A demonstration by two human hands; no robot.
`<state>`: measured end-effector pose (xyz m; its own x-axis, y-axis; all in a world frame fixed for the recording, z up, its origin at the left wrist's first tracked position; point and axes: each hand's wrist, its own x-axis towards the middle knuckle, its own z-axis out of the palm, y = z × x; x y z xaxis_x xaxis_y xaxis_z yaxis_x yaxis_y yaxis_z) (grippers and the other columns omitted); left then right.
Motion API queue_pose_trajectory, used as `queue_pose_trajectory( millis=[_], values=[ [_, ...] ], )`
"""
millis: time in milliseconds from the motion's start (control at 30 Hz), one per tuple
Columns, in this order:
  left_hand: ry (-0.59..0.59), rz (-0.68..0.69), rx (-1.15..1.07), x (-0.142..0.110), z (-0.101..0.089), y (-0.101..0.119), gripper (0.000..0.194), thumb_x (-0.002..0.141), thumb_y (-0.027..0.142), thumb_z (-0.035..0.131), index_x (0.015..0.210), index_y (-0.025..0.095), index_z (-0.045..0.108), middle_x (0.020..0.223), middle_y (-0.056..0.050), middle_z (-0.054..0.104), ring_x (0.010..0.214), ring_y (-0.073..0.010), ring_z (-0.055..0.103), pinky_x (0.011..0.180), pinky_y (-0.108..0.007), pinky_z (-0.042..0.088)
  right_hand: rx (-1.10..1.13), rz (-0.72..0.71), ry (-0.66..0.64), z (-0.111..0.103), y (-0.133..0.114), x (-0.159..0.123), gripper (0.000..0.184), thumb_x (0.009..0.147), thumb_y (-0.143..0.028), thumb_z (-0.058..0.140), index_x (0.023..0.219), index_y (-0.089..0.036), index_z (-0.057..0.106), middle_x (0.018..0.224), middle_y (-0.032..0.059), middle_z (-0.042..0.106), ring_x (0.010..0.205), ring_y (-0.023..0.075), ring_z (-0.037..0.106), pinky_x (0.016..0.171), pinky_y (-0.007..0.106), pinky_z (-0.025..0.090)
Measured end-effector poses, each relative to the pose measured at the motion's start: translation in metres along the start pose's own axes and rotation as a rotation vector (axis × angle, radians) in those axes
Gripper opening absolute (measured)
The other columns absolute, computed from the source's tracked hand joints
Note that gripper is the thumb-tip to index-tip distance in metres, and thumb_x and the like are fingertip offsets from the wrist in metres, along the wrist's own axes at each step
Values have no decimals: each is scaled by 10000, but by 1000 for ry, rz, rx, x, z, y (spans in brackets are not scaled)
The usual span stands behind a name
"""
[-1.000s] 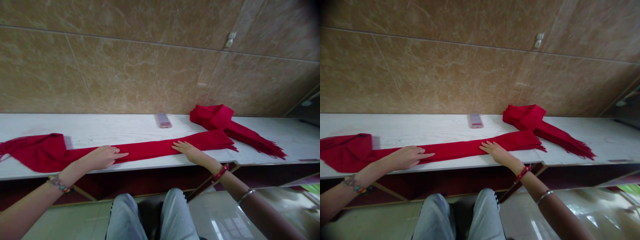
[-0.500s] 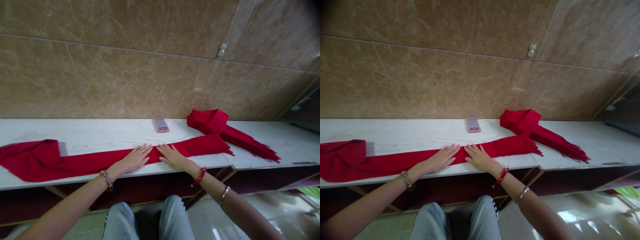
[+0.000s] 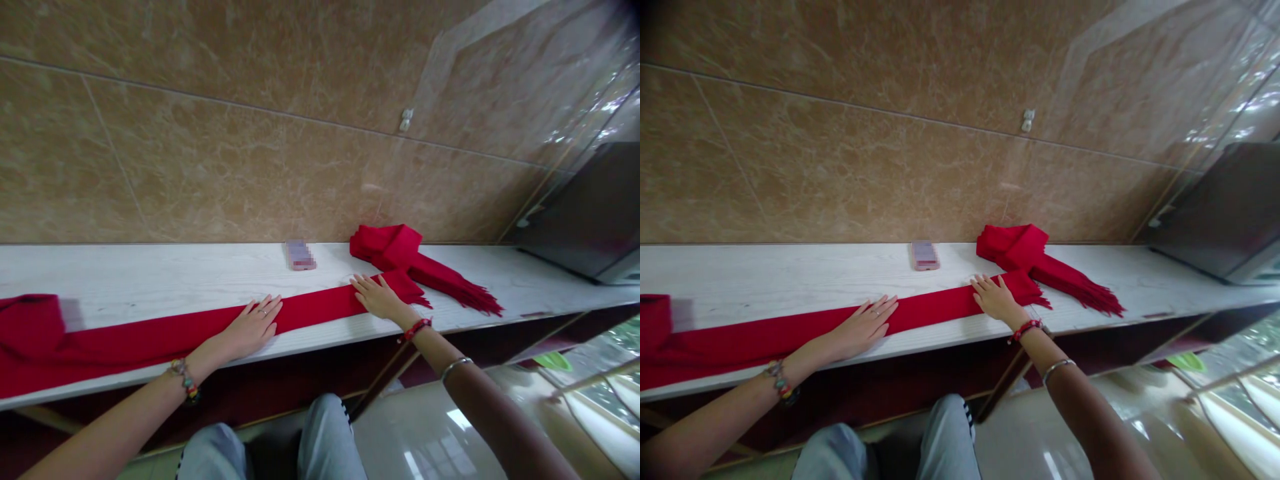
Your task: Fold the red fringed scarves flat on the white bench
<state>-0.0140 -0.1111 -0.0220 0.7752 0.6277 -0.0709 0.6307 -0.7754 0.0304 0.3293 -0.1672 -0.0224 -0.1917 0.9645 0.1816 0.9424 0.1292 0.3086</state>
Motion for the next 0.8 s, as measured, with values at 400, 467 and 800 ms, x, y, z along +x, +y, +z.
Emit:
queue_pose_trajectory(
  millis=[400, 467, 800],
  values=[
    [31, -10, -103, -6, 0, -11, 632, 902, 498, 202, 1413, 138, 110, 1469, -107, 91, 1349, -201, 84, 1073, -381, 126, 276, -150, 97, -32, -49, 28, 440, 880, -293, 357, 1269, -108, 446, 1362, 153, 389, 1278, 274, 299, 1016, 515, 258],
    [9, -50, -99, -21, -7, -26, 631, 902, 500, 201, 1414, 146, 97, 1472, -99, 87, 1350, -201, 72, 1076, -383, 115, 398, -338, 74, -46, -100, 43, 421, 878, -301, 382, 1255, -133, 467, 1359, 134, 399, 1275, 255, 308, 1029, 494, 251],
    [182, -432, 107, -197, -34, -221, 482, 873, 204, 272, 1347, 123, 305, 1431, -112, 267, 1324, -214, 191, 1061, -375, 215, 728, -805, -14, -100, -283, 120, 536, 867, -363, 433, 1319, -80, 377, 1375, 160, 366, 1276, 234, 311, 1052, 385, 266]
  ],
)
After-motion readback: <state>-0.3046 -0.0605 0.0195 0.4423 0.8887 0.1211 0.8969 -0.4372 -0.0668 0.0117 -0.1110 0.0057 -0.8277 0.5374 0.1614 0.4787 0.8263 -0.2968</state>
